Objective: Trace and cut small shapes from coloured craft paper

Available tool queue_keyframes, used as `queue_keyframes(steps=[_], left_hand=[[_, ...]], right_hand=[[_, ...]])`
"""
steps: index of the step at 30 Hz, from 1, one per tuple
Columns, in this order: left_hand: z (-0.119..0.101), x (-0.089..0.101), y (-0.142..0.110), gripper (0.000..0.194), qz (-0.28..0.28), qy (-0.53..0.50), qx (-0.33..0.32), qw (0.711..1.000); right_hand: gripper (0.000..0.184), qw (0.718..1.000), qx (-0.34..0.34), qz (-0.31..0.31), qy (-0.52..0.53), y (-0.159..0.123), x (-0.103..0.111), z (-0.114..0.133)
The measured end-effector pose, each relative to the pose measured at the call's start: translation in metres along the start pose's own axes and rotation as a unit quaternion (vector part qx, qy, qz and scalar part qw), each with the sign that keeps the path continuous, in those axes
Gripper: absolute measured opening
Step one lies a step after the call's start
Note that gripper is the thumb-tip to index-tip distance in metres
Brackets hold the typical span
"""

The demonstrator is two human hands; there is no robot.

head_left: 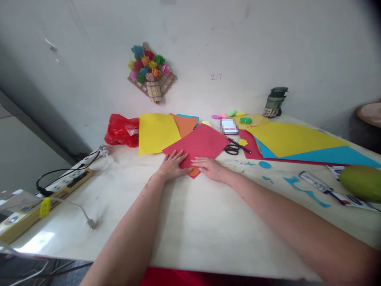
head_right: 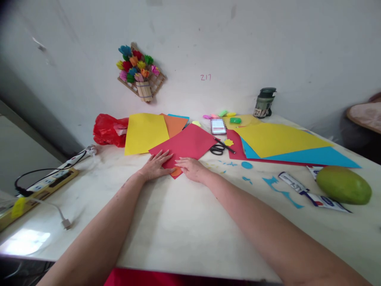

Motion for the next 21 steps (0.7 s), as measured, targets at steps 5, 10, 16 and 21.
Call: queue_keyframes(steps=[5, 10, 16, 21], left_hand=[[0.0000, 0.0005, -0.0006, 0.081, 0.000, 0.003, 0.002, 1.000], [0.0004, 0.0001, -0.0006, 0.082, -0.006, 0.005, -0.002, 1.000], [0.0000, -0.0003, 0.0001, 0.082, -0.013, 0.009, -0.004, 1.000], [0.0011, -0.0017, 0.0020, 0.082, -0.016, 0.007, -0.006, 1.000]], right_hand=[[0.036, 1.000, -0.016, 0.006, 0.008, 0.0004, -0.0002, -0.0036], [0.035, 1.000, -0.020, 0.002, 0.015, -0.0006, -0.0005, -0.0046], [0.034, 0.999, -0.026, -0.002, 0.021, -0.0017, -0.0009, -0.0043], [0.033, 0.999, -0.024, -0.004, 0.021, -0.0014, 0.0005, -0.0018]])
Point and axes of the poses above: each hand's wrist, its own y-axis towards the middle knuckle, its own x-axis out of the back of the hand, z = x × y, the point moved 7 cm from there along y, towards the middle knuckle, and after that the axes turned 12 degrees about x, right-handed, at the moved point
